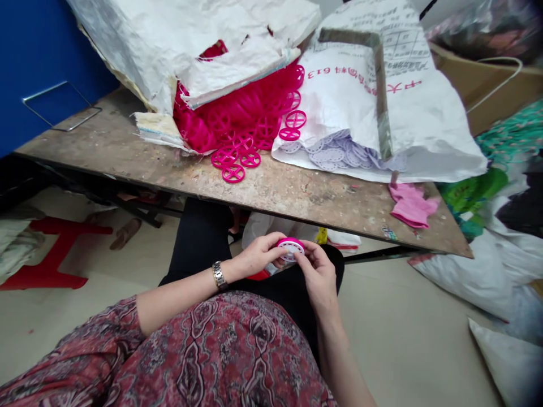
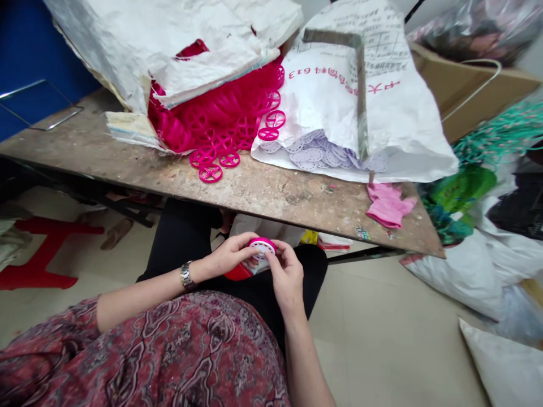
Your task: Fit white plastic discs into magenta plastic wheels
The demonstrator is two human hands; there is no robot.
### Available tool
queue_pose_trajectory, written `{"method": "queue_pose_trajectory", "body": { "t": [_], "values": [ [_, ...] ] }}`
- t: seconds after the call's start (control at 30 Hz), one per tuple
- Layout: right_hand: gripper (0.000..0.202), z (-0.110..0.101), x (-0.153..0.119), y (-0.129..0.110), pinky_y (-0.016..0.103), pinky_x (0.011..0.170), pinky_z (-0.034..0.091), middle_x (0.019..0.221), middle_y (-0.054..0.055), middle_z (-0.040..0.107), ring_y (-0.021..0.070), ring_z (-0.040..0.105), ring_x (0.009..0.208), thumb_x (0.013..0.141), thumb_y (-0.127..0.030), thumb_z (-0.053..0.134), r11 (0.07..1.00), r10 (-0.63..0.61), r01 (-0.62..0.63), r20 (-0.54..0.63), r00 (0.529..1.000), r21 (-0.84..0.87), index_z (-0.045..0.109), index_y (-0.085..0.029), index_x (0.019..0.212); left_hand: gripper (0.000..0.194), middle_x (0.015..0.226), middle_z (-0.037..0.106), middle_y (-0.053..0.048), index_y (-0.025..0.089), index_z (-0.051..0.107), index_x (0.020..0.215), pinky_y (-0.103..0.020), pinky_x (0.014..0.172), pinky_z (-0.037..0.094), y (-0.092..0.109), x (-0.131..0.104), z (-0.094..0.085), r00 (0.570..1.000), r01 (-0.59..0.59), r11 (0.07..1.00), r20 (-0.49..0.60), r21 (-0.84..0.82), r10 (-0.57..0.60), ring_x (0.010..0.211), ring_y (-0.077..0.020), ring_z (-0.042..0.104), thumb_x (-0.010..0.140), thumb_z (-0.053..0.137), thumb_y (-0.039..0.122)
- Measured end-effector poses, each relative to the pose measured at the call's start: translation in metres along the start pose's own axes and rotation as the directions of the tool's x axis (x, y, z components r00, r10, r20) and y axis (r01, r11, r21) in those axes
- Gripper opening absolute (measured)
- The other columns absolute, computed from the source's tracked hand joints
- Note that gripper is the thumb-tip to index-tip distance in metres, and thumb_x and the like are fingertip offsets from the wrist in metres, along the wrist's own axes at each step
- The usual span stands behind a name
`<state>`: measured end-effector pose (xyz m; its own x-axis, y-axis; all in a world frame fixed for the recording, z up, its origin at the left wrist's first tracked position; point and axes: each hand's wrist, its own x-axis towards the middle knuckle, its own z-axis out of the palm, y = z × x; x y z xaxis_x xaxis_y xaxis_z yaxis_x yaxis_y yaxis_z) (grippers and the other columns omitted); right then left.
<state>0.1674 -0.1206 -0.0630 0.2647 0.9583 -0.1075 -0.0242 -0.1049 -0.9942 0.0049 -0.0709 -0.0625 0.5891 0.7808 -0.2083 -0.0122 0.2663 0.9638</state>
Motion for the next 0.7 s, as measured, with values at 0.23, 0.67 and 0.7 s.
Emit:
{"method": "queue_pose_trajectory", "body": {
  "t": [0.23, 0.67, 0.7],
  "values": [
    [0.017, -0.001, -0.005, -0.007, 0.031, 0.078, 0.051, 0.089, 0.002, 0.072, 0.0201, 0.065, 0.083, 0.081, -0.036, 0.069, 0.990, -0.068, 0.071, 0.033, 0.997, -0.121, 0.071, -0.024, 0.093, 0.027, 0.093, 0.062, -0.002, 0.018, 0.060, 0.104, -0.023, 0.076, 0.046, 0.010, -0.004, -0.002, 0.988, -0.153, 0.925, 0.047, 0.347, 0.146, 0.083, -0.0146, 0.060, 0.095, 0.050, 0.041],
    [0.020, 0.003, 0.002, 0.005, 0.027, 0.066, 0.049, 0.075, 0.000, 0.067, 0.0165, 0.060, 0.070, 0.080, -0.039, 0.068, 0.990, -0.031, 0.028, -0.018, 0.999, -0.135, 0.068, -0.019, 0.083, 0.026, 0.086, 0.062, -0.001, 0.017, 0.059, 0.099, -0.024, 0.073, 0.043, 0.020, 0.001, -0.002, 0.987, -0.161, 0.803, 0.086, 0.575, 0.136, 0.080, -0.0142, 0.058, 0.097, 0.044, 0.038],
    [0.021, 0.002, 0.004, 0.007, 0.028, 0.066, 0.049, 0.075, 0.000, 0.067, 0.0165, 0.060, 0.069, 0.079, -0.040, 0.069, 0.995, -0.001, -0.002, -0.033, 0.999, -0.102, 0.068, -0.019, 0.083, 0.025, 0.090, 0.063, -0.002, 0.018, 0.058, 0.104, -0.025, 0.074, 0.044, 0.021, 0.001, -0.002, 0.988, -0.152, 0.816, 0.101, 0.557, 0.115, 0.083, -0.0149, 0.059, 0.095, 0.047, 0.038]
  ]
}}
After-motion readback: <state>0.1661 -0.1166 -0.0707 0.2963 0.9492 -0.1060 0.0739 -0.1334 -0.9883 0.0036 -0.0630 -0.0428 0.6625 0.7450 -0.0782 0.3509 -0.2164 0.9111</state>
